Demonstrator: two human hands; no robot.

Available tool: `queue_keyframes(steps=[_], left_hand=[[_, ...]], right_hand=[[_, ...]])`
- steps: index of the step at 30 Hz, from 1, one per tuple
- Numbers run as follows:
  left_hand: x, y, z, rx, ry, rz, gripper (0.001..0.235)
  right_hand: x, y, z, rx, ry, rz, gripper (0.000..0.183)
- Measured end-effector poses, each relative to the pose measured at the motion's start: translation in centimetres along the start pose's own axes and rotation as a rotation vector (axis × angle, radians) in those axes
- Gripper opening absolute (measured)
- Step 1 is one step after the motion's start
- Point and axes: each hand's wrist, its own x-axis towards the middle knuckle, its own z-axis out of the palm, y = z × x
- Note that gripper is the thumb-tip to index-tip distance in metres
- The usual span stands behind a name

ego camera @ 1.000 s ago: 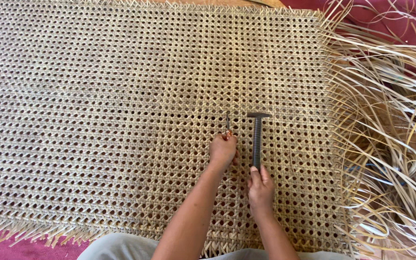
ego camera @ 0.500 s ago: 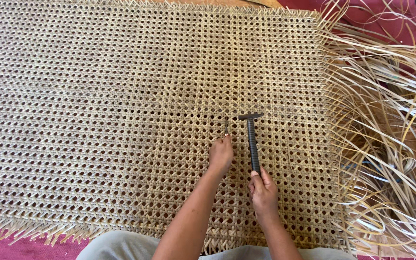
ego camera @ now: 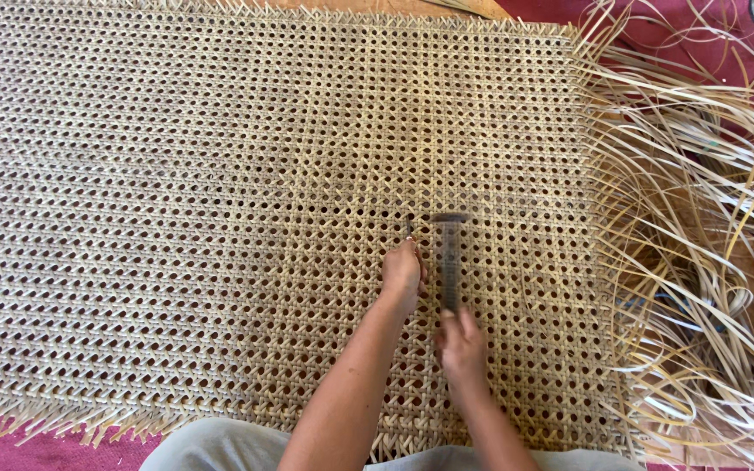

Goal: The person sits on a pink mat and uses a hammer to tap a small tool into the woven mat, securing the weave. The person works methodically along a row of the mat, repeating the tapping action.

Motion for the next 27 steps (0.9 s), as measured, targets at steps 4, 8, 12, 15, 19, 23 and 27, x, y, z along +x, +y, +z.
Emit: queue_keyframes(steps=[4,8,12,15,19,23,27], left_hand=[[-1.8,0.4,-0.5,-0.026,-0.068,-0.017,0.039],[-3.5,-1.1,-2.2,0.042,-0.14,-0.033,0.04],[-3.4,-1.4,-2.3,0.057,-0.097,-0.048,0.032],[-2.6,-1.2,-2.4,0.037,-0.114,-0.052,0.036],[-2.3,-0.7,-2.4,0.011,-0.131,-0.06,0.036],[-2.4,-0.7,-2.4,0.027,-0.116,-0.041,0.035],[-4.1,-1.6,-2.9,0.027,-0.134,-0.034,0.036]], right_hand=[[-0.3,-0.4,-1.2,-0.168,-0.085,0.045,0.03],[-0.7,0.8,-2.2,-0.011,0.005,-0.026,0.043],[-1.3,0.0,-2.0,-0.002,-0.009,0.002,0.04],[-1.1,0.2,-1.5,0.047,0.001,0.015,0.041],[-1.0,1.0,-0.9,0.004,0.018,-0.002,0.018],[-1.9,-0.2,-1.5,-0.147,-0.084,0.115,0.044],[-2.5,-0.1,-2.3,-0.048,-0.055,0.047,0.024]])
